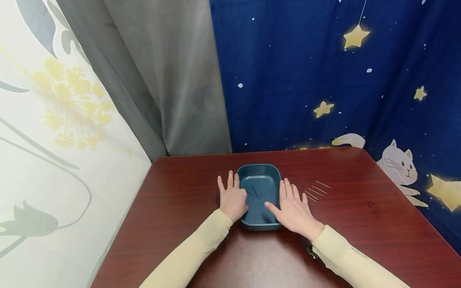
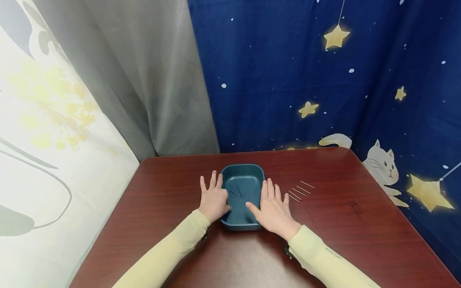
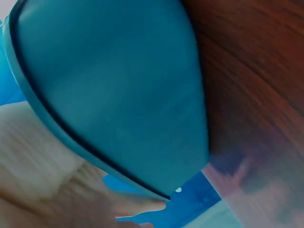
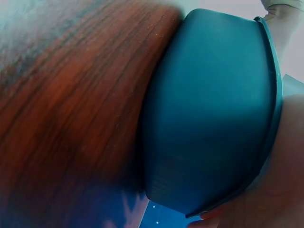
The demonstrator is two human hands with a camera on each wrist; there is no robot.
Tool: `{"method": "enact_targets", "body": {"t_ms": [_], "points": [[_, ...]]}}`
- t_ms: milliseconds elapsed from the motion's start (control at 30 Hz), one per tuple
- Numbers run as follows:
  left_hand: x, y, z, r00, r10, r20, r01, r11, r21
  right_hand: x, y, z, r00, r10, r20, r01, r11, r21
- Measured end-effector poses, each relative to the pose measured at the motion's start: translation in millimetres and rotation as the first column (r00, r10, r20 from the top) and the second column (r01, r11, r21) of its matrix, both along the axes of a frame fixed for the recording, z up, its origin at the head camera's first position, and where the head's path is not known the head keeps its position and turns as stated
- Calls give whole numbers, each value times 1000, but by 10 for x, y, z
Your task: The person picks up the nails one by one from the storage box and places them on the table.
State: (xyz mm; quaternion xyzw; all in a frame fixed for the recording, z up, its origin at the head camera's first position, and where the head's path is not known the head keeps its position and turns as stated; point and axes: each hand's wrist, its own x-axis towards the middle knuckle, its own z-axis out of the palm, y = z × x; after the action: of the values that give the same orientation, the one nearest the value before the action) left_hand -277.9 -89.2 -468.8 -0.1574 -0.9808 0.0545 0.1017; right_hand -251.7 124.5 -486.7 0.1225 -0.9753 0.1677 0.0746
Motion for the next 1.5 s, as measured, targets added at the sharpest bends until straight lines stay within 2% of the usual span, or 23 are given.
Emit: {"method": "enact_targets", "body": {"t_ms": [267,600,833,1000,1300,1500], "points": [[41,71,-6,999,28,-39,-30,998,-50,7,-14,1,1000,-8,-9,8,1000,9],[10,120,-58,999,47,-26,-48,997,-52,12,-24,-26,999,-19,-36,21,999,37],[-29,127,-105,999,49,-2,-49,999,-6,20,-36,-33,999,-10,-36,11,1000,28],[-50,122,-105,1000,21,14,-22,999,44,11,-30,-33,999,-11,-48,12,999,29],[-70,116,-95,995,-12,103,1,994,110,-14,-40,-60,998,-16,-59,17,1000,23],[-88,104,-111,995,-44,91,31,989,144,-12,-36,-70,999,-16,-48,18,999,37]]}}
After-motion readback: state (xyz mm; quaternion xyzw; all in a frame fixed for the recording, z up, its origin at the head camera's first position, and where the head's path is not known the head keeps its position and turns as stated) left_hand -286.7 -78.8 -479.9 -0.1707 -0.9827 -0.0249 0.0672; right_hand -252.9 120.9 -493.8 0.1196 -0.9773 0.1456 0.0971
